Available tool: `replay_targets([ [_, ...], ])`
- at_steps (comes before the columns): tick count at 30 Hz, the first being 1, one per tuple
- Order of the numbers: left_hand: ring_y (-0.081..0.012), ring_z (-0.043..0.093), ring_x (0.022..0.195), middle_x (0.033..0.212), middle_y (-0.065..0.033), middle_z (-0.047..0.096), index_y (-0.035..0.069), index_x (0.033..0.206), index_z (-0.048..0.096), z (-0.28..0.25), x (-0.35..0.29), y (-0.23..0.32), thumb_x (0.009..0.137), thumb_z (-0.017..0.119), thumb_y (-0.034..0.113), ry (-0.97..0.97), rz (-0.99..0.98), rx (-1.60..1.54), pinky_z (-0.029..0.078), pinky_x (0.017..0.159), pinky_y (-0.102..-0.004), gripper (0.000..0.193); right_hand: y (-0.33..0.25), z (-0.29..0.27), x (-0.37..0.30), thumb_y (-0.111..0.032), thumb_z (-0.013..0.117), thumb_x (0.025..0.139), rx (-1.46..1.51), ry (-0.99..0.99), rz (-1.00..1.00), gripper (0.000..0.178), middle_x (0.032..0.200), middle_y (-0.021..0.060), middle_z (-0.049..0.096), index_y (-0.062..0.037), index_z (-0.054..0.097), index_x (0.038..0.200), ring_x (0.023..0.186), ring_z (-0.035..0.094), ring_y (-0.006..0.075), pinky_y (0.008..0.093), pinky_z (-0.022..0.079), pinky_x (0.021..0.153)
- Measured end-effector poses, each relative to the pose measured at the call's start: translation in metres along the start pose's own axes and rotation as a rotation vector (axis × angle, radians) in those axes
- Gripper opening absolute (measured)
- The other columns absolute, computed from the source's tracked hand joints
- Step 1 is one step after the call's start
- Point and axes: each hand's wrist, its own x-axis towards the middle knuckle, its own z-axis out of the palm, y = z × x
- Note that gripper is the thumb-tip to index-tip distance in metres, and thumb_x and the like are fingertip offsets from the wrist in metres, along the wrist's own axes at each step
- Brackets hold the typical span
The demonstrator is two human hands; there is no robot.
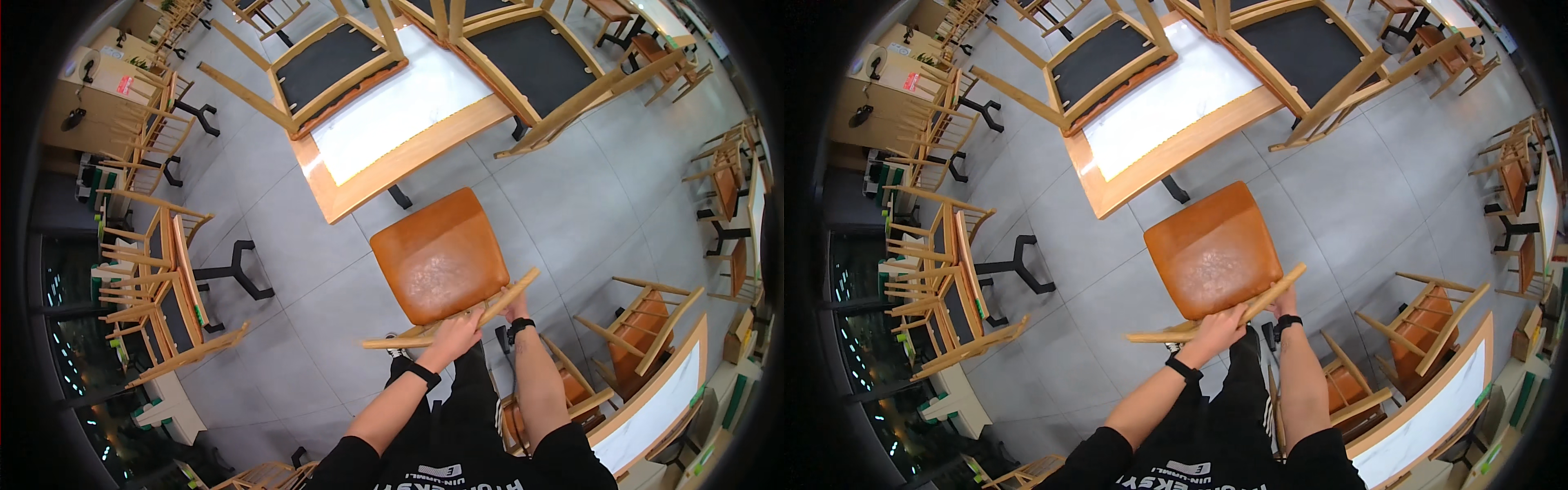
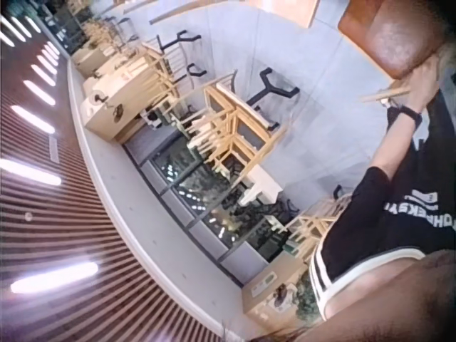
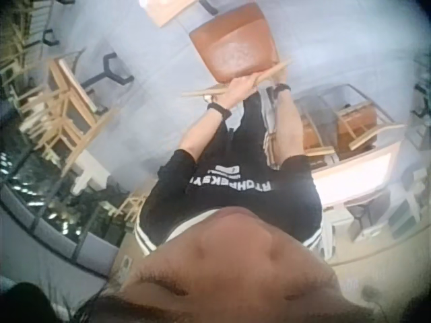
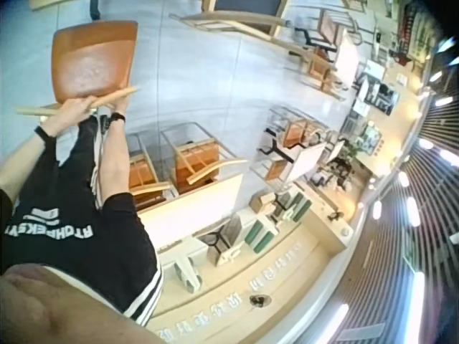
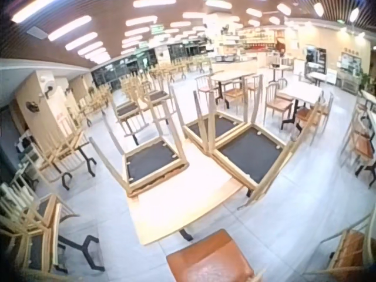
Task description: The person repeatedly picks up wooden chairs from tables and the floor, flips them upright, and places them under tables in a restaurant setting. The person handles the chairs one at a time, moving between different tables to organize the seating area.
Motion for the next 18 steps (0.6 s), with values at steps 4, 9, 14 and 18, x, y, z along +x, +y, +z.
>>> replay_targets([
  [4, -0.0385, 0.063, 0.083, 0.091, -0.0205, 0.065, 0.007, 0.116, 0.050, 0.037, 0.011, 0.007, 0.079, 0.064, 0.013, -0.069, 0.055, -0.065, 0.051, 0.070, -0.0470, 0.040, 0.008, -0.035, -0.033, -0.034, 0.046, 0.096, 0.579, -0.159, 0.015, 0.045, 0.127, 0.0216, 0.046, -0.0078, 0.036, 0.132, 0.101, 0.057, 0.0343, 0.0412, 0.050, 0.084],
  [9, -0.0353, 0.063, 0.087, 0.094, -0.0165, 0.064, 0.009, 0.124, 0.049, 0.041, -0.002, 0.008, 0.080, 0.065, 0.020, -0.140, 0.012, -0.030, 0.052, 0.071, -0.0446, 0.047, -0.017, -0.024, -0.113, -0.045, 0.048, 0.094, 0.900, -0.171, -0.035, 0.050, 0.123, 0.0163, 0.047, -0.0084, 0.037, 0.126, 0.114, 0.047, 0.0314, 0.0469, 0.038, 0.097],
  [14, -0.0310, 0.063, 0.093, 0.100, -0.0126, 0.063, 0.012, 0.119, 0.055, 0.038, -0.032, -0.018, 0.078, 0.069, 0.032, -0.233, -0.029, 0.090, 0.052, 0.074, -0.0424, 0.048, 0.040, -0.015, -0.078, -0.023, 0.062, 0.090, 0.753, 0.075, -0.086, 0.037, 0.095, 0.0041, 0.047, -0.0146, 0.041, 0.119, 0.089, 0.048, 0.0176, 0.0393, 0.042, 0.084],
  [18, -0.0294, 0.065, 0.084, 0.088, -0.0115, 0.064, 0.008, 0.102, 0.058, 0.036, -0.072, -0.092, 0.078, 0.070, 0.032, -0.162, -0.009, 0.299, 0.053, 0.069, -0.0428, 0.036, 0.032, 0.006, -0.080, -0.018, 0.058, 0.092, 0.711, 0.097, -0.105, 0.035, 0.092, 0.0018, 0.048, -0.0151, 0.040, 0.121, 0.084, 0.049, 0.0154, 0.0364, 0.043, 0.080],
])
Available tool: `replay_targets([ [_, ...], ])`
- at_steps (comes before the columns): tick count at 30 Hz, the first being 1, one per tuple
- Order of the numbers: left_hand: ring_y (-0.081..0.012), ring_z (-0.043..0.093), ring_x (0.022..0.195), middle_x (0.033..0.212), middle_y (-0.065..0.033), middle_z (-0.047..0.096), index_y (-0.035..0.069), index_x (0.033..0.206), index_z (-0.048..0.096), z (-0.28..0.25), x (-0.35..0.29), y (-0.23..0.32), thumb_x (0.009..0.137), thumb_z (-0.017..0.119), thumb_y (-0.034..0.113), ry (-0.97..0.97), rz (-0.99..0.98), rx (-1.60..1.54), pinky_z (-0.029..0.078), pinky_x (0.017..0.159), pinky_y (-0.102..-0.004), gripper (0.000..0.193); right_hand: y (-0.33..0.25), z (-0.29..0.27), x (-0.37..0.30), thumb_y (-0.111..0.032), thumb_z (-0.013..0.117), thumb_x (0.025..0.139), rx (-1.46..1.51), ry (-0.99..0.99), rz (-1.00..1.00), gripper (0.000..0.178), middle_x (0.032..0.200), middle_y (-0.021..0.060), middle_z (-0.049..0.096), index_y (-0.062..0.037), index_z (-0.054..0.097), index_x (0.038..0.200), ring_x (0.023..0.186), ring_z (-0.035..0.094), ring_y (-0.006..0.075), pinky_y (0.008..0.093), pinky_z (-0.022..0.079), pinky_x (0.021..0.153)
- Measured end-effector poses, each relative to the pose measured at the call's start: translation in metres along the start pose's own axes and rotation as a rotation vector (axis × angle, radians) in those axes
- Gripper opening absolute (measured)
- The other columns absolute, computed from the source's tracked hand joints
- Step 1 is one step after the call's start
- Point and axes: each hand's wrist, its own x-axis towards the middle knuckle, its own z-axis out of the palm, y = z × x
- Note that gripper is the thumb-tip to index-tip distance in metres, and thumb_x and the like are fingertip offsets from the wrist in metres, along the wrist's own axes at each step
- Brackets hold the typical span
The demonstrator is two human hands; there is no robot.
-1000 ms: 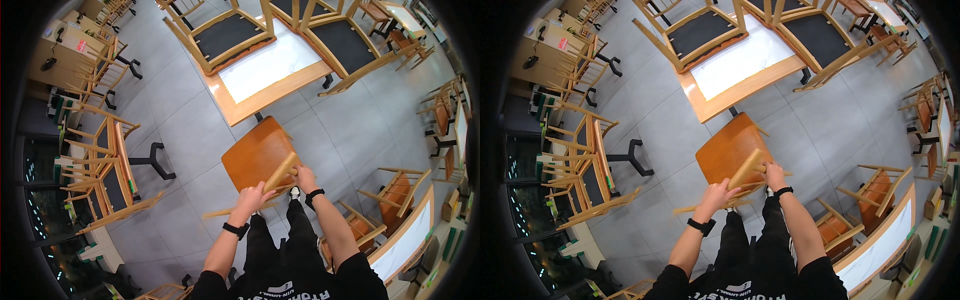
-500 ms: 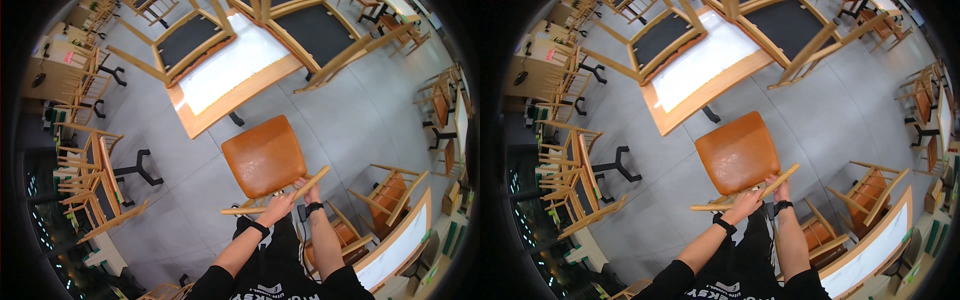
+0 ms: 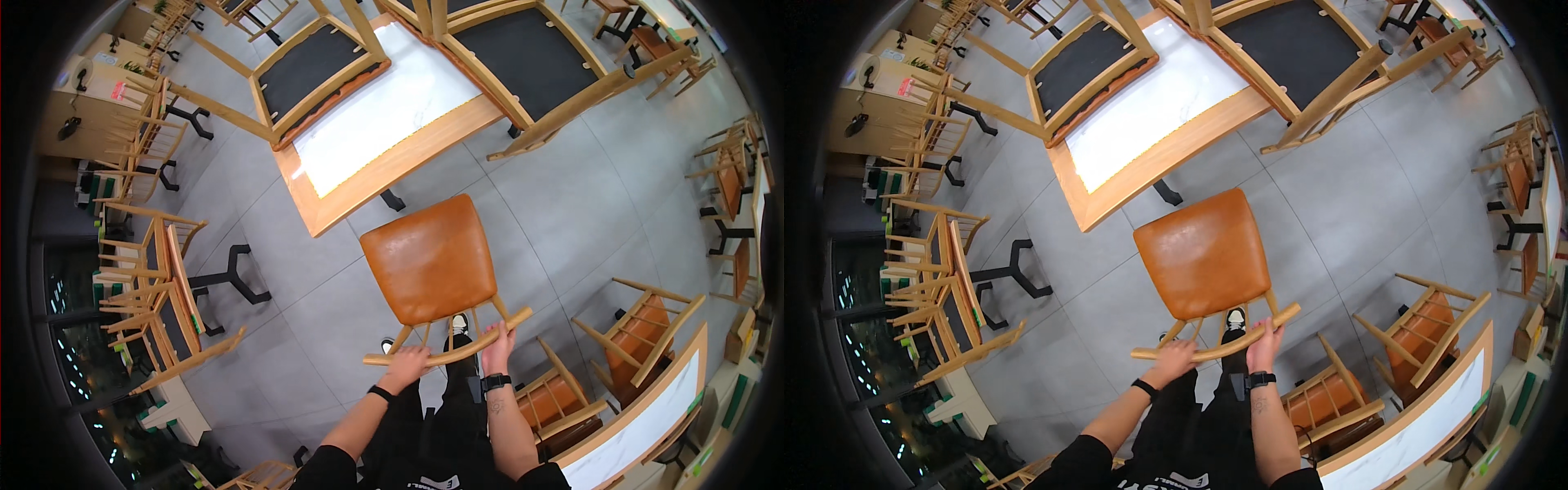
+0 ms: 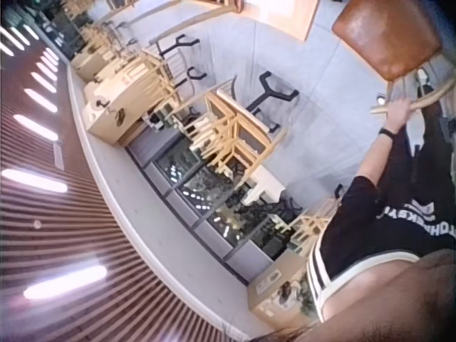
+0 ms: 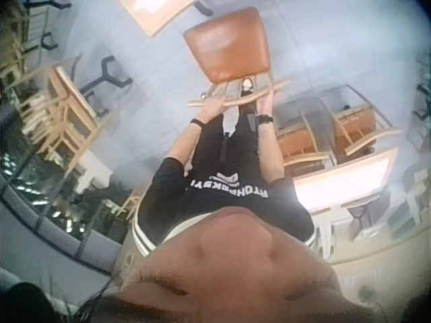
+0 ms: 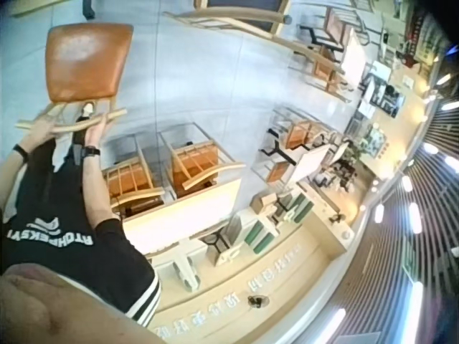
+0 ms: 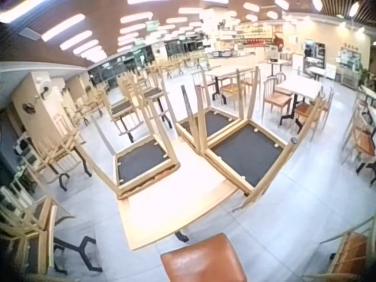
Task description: The person repeatedly picks up wooden chairs from tables and the floor, flips them upright, and places them under tables in a restaurant setting. The person handles the chairs one at a time, moving between different tables to organize the seating area.
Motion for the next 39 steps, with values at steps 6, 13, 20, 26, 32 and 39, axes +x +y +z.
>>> replay_targets([
  [6, -0.0310, 0.066, 0.067, 0.080, -0.0107, 0.064, 0.008, 0.090, 0.055, -0.030, 0.034, -0.048, 0.077, 0.069, 0.033, -0.048, 0.073, 0.042, 0.053, 0.057, -0.0432, 0.031, 0.002, 0.066, 0.030, -0.013, 0.054, 0.092, -0.151, -0.040, -0.053, 0.037, 0.091, 0.0029, 0.048, -0.0131, 0.035, 0.124, 0.076, 0.049, 0.0139, 0.0331, 0.046, 0.070],
  [13, -0.0339, 0.063, 0.057, 0.060, -0.0140, 0.062, 0.008, 0.088, 0.056, -0.104, 0.122, -0.092, 0.080, 0.065, 0.035, -0.067, 0.098, 0.108, 0.053, 0.056, -0.0452, 0.030, -0.009, 0.181, 0.107, -0.009, 0.051, 0.090, -0.486, -0.174, -0.257, 0.041, 0.088, 0.0076, 0.050, -0.0015, 0.029, 0.124, 0.066, 0.052, 0.0141, 0.0312, 0.049, 0.058],
  [20, -0.0343, 0.064, 0.058, 0.063, -0.0149, 0.064, 0.009, 0.090, 0.060, -0.136, 0.165, -0.128, 0.081, 0.063, 0.036, 0.094, 0.044, 0.124, 0.053, 0.057, -0.0443, 0.028, -0.018, 0.262, 0.144, -0.008, 0.052, 0.088, -0.595, -0.237, -0.287, 0.043, 0.079, 0.0101, 0.053, 0.0063, 0.028, 0.121, 0.061, 0.055, 0.0155, 0.0312, 0.050, 0.053],
  [26, -0.0329, 0.064, 0.059, 0.063, -0.0143, 0.064, 0.010, 0.089, 0.061, -0.164, 0.174, -0.153, 0.081, 0.063, 0.035, 0.052, 0.044, 0.114, 0.054, 0.059, -0.0434, 0.026, -0.007, 0.287, 0.158, -0.009, 0.051, 0.087, -0.715, -0.214, -0.318, 0.042, 0.082, 0.0114, 0.058, 0.0105, 0.030, 0.117, 0.065, 0.059, 0.0168, 0.0296, 0.050, 0.058],
  [32, -0.0329, 0.065, 0.062, 0.068, -0.0143, 0.066, 0.009, 0.087, 0.060, -0.178, 0.179, -0.154, 0.080, 0.063, 0.036, 0.014, 0.023, 0.127, 0.054, 0.060, -0.0431, 0.027, -0.001, 0.292, 0.164, -0.008, 0.050, 0.087, -0.700, -0.206, -0.399, 0.036, 0.078, 0.0118, 0.059, 0.0105, 0.033, 0.113, 0.064, 0.060, 0.0174, 0.0300, 0.050, 0.060],
  [39, -0.0317, 0.065, 0.065, 0.075, -0.0118, 0.067, 0.012, 0.092, 0.060, -0.162, 0.179, -0.166, 0.080, 0.063, 0.039, -0.039, 0.038, 0.085, 0.053, 0.059, -0.0437, 0.030, -0.004, 0.302, 0.146, -0.008, 0.049, 0.085, -0.767, -0.085, -0.406, 0.034, 0.074, 0.0137, 0.060, 0.0085, 0.037, 0.112, 0.063, 0.061, 0.0201, 0.0328, 0.050, 0.060],
])
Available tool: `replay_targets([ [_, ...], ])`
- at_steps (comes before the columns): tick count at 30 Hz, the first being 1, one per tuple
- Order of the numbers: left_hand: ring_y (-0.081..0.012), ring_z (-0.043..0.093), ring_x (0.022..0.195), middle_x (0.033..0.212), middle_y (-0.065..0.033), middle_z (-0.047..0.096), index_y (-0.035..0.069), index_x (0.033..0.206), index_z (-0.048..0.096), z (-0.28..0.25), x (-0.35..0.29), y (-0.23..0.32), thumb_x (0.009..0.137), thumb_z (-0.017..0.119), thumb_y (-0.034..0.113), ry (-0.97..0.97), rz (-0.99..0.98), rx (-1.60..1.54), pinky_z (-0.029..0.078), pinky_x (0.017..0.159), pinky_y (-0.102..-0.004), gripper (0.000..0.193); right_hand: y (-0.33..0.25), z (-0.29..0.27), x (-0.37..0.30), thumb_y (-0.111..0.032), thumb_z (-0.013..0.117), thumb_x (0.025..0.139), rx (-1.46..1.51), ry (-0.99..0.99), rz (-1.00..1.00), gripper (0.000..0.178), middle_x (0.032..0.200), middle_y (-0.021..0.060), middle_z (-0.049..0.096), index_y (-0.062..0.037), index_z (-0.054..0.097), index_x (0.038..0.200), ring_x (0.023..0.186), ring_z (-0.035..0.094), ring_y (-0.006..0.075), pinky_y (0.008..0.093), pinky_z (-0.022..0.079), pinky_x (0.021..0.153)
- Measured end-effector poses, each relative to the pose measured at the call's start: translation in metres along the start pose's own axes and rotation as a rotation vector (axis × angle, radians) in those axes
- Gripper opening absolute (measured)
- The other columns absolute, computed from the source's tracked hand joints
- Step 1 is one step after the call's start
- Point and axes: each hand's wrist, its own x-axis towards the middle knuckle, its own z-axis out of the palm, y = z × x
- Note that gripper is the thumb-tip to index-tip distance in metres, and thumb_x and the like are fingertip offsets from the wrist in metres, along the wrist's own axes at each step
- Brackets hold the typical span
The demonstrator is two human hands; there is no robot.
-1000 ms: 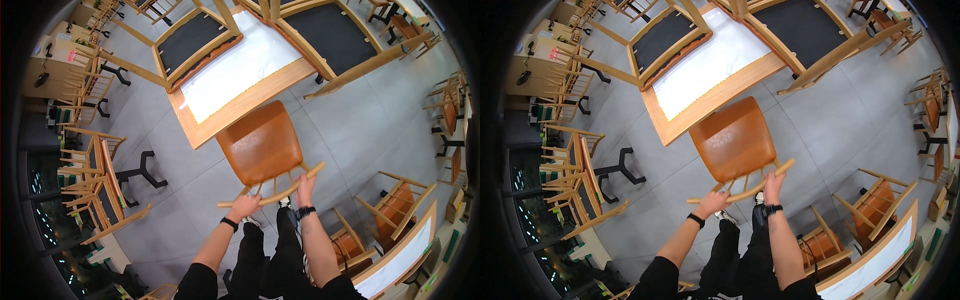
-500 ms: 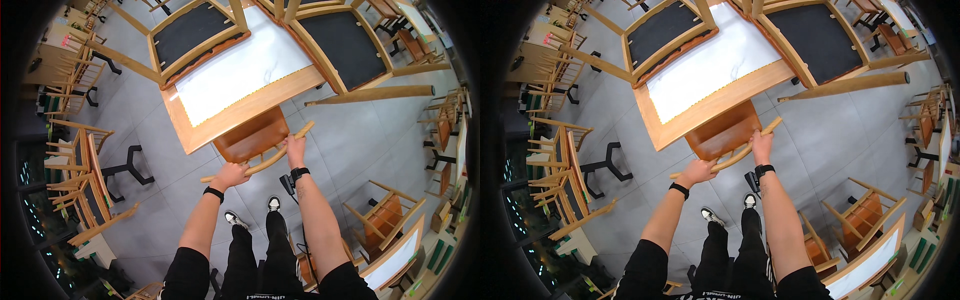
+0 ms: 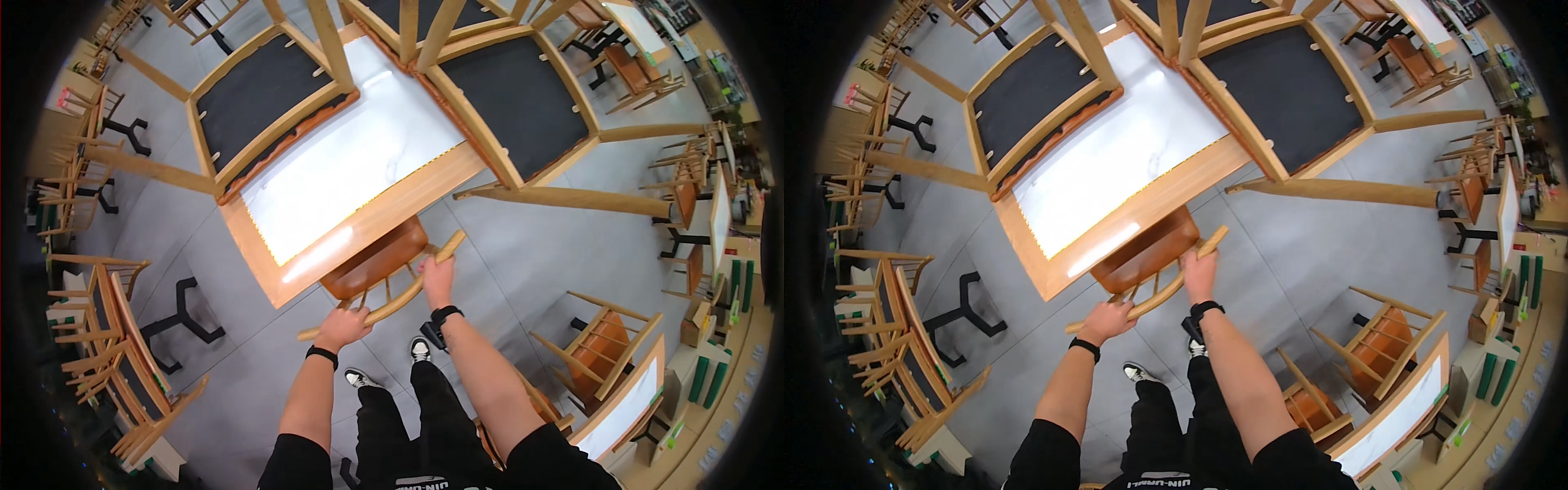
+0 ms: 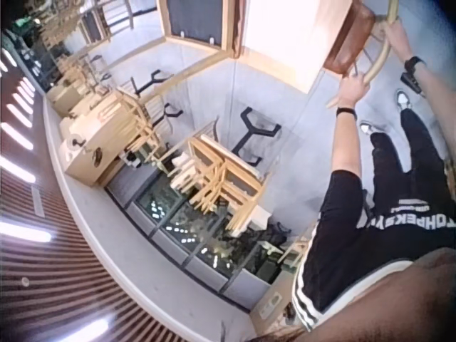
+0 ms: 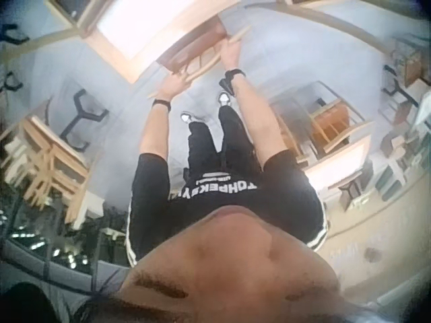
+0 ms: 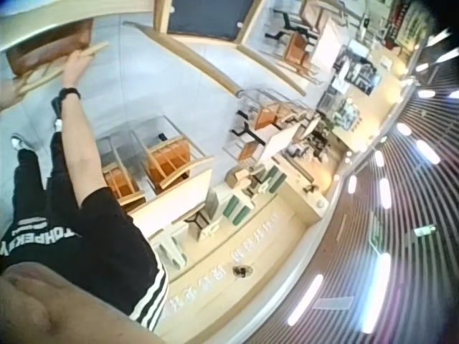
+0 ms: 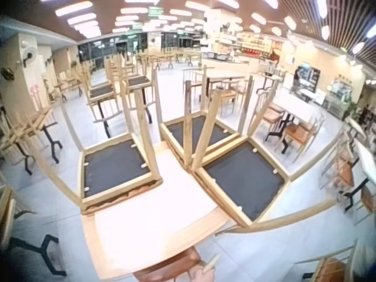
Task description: The person repeatedly picks up wooden chairs from tables and the floor, flips them upright, and places them under tables in a restaurant setting. The person handles the chairs one at a time, moving between different tables to organize the seating area.
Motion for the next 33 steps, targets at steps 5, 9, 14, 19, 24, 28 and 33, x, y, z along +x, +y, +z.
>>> replay_targets([
  [5, -0.0331, 0.066, 0.069, 0.079, -0.0142, 0.067, 0.007, 0.092, 0.056, -0.014, 0.005, 0.006, 0.081, 0.063, 0.036, -0.073, 0.011, -0.025, 0.054, 0.062, -0.0428, 0.031, -0.004, 0.001, -0.005, -0.011, 0.049, 0.085, -0.036, 0.087, 0.025, 0.035, 0.075, 0.0142, 0.063, 0.0069, 0.041, 0.113, 0.065, 0.063, 0.0228, 0.0342, 0.050, 0.060],
  [9, -0.0331, 0.066, 0.070, 0.083, -0.0136, 0.068, 0.009, 0.099, 0.055, -0.011, 0.005, 0.001, 0.080, 0.064, 0.037, -0.073, 0.000, -0.042, 0.055, 0.063, -0.0431, 0.035, -0.011, -0.003, -0.005, -0.015, 0.050, 0.088, -0.131, 0.038, 0.014, 0.034, 0.074, 0.0143, 0.064, 0.0060, 0.040, 0.114, 0.065, 0.064, 0.0228, 0.0354, 0.051, 0.062],
  [14, -0.0325, 0.066, 0.074, 0.095, -0.0116, 0.065, 0.010, 0.110, 0.050, -0.021, 0.008, 0.010, 0.080, 0.064, 0.041, -0.049, -0.043, -0.101, 0.055, 0.065, -0.0438, 0.045, 0.005, -0.008, 0.002, -0.020, 0.049, 0.093, -0.110, 0.016, -0.010, 0.034, 0.073, 0.0138, 0.064, 0.0050, 0.040, 0.113, 0.064, 0.063, 0.0232, 0.0363, 0.050, 0.062],
  [19, -0.0327, 0.066, 0.074, 0.099, -0.0105, 0.062, 0.009, 0.107, 0.052, -0.035, 0.008, 0.017, 0.083, 0.060, 0.048, -0.072, -0.079, -0.060, 0.055, 0.064, -0.0427, 0.046, -0.002, -0.007, 0.000, -0.020, 0.049, 0.093, -0.099, -0.035, 0.024, 0.034, 0.075, 0.0140, 0.063, 0.0051, 0.039, 0.114, 0.063, 0.063, 0.0252, 0.0361, 0.051, 0.061],
  [24, -0.0314, 0.065, 0.071, 0.095, -0.0125, 0.061, 0.008, 0.103, 0.053, -0.020, 0.006, 0.013, 0.081, 0.061, 0.051, -0.051, -0.129, -0.006, 0.054, 0.061, -0.0417, 0.050, 0.013, -0.020, 0.006, -0.026, 0.053, 0.090, -0.265, -0.146, -0.005, 0.041, 0.083, 0.0248, 0.066, 0.0069, 0.041, 0.110, 0.076, 0.066, 0.0371, 0.0429, 0.051, 0.068],
  [28, -0.0290, 0.064, 0.081, 0.098, -0.0102, 0.060, 0.012, 0.101, 0.056, -0.022, 0.000, 0.023, 0.077, 0.066, 0.050, 0.006, -0.184, 0.029, 0.053, 0.067, -0.0407, 0.047, -0.022, -0.054, 0.020, -0.044, 0.050, 0.091, -0.703, -0.602, 0.107, 0.054, 0.085, 0.0273, 0.065, 0.0086, 0.049, 0.104, 0.086, 0.063, 0.0417, 0.0472, 0.047, 0.079],
  [33, -0.0251, 0.052, 0.113, 0.113, -0.0087, 0.057, 0.016, 0.116, 0.057, -0.019, -0.002, 0.037, 0.073, 0.073, 0.046, -0.039, -0.376, 0.007, 0.040, 0.097, -0.0464, 0.055, -0.084, -0.162, 0.120, -0.056, 0.050, 0.087, -1.201, -1.346, -0.115, 0.061, 0.097, 0.0233, 0.066, 0.0011, 0.063, 0.103, 0.095, 0.061, 0.0399, 0.0454, 0.047, 0.086],
])
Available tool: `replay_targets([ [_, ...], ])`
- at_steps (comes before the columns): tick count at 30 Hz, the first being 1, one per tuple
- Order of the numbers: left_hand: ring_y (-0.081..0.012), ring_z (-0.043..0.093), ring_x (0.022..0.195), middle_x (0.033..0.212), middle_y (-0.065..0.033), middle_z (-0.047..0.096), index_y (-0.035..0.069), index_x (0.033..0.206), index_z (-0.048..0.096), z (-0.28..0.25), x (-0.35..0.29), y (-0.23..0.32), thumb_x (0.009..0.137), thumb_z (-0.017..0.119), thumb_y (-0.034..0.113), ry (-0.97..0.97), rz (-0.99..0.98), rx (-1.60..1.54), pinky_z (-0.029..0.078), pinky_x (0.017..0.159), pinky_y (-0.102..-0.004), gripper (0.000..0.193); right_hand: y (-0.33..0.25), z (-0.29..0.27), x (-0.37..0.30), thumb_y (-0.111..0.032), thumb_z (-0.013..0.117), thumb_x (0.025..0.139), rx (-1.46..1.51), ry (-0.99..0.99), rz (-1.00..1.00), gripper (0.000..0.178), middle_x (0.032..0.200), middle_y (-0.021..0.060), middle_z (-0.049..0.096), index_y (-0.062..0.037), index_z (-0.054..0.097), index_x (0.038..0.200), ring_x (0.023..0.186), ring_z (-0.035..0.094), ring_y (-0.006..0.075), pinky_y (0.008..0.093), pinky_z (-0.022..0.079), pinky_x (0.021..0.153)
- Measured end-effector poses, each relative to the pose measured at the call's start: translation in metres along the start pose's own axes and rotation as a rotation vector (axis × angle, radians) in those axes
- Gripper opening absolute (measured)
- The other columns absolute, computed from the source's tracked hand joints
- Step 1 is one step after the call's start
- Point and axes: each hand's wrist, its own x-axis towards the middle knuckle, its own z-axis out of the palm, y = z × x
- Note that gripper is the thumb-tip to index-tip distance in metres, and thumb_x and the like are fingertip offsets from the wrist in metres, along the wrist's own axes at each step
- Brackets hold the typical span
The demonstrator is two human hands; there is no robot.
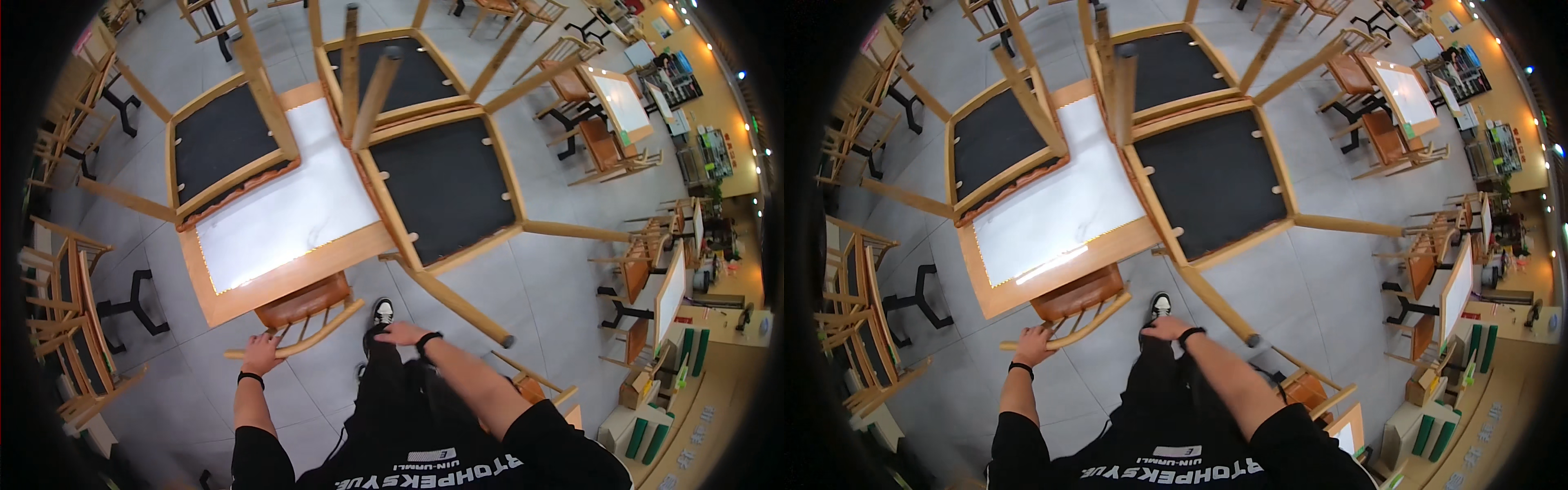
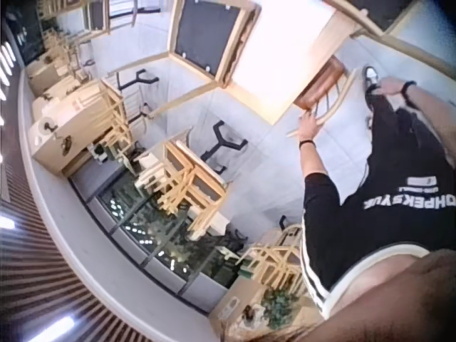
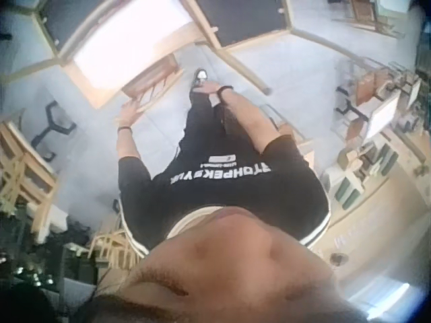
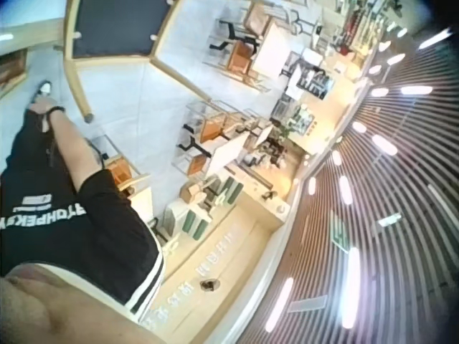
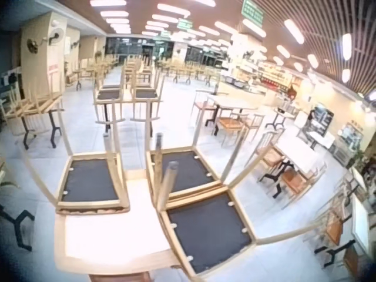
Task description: The person repeatedly picks up wooden chairs from tables and the floor, flips them upright, and places them under tables in a restaurant setting. The person handles the chairs one at a time, moving between different tables to organize the seating area.
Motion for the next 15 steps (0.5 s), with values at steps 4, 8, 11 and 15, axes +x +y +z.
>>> replay_targets([
  [4, -0.0299, 0.041, 0.128, 0.136, -0.0144, 0.044, 0.011, 0.129, 0.049, -0.021, -0.001, 0.046, 0.071, 0.076, 0.040, -0.057, -0.301, 0.299, 0.026, 0.109, -0.0524, 0.070, 0.135, -0.050, -0.092, -0.049, 0.055, 0.085, 0.194, 0.284, 0.201, 0.055, 0.102, 0.0196, 0.067, -0.0012, 0.064, 0.112, 0.095, 0.064, 0.0292, 0.0398, 0.048, 0.086],
  [8, -0.0335, 0.037, 0.130, 0.137, -0.0198, 0.041, 0.003, 0.128, 0.046, -0.028, 0.011, 0.105, 0.073, 0.076, 0.025, 0.239, -0.394, -0.253, 0.028, 0.109, -0.0484, 0.066, 0.201, -0.076, -0.164, -0.051, 0.051, 0.087, 0.331, 0.407, 0.589, 0.057, 0.090, 0.0171, 0.069, 0.0013, 0.065, 0.105, 0.092, 0.064, 0.0307, 0.0380, 0.049, 0.081],
  [11, -0.0346, 0.049, 0.117, 0.130, -0.0209, 0.045, -0.001, 0.122, 0.048, 0.004, 0.008, 0.150, 0.076, 0.073, 0.016, 0.454, -0.449, -0.492, 0.039, 0.101, -0.0424, 0.054, 0.238, -0.070, -0.163, -0.051, 0.052, 0.086, 0.178, 0.400, 0.511, 0.058, 0.095, 0.0211, 0.067, 0.0027, 0.065, 0.104, 0.097, 0.063, 0.0365, 0.0414, 0.047, 0.087],
  [15, -0.0308, 0.057, 0.104, 0.116, -0.0200, 0.055, -0.004, 0.117, 0.049, 0.011, -0.027, 0.243, 0.080, 0.071, 0.018, 0.350, -0.679, -0.972, 0.047, 0.088, -0.0371, 0.048, 0.240, -0.078, -0.116, -0.048, 0.055, 0.084, 0.160, 0.514, 0.351, 0.055, 0.102, 0.0263, 0.064, 0.0027, 0.065, 0.102, 0.101, 0.060, 0.0396, 0.0440, 0.046, 0.090],
])
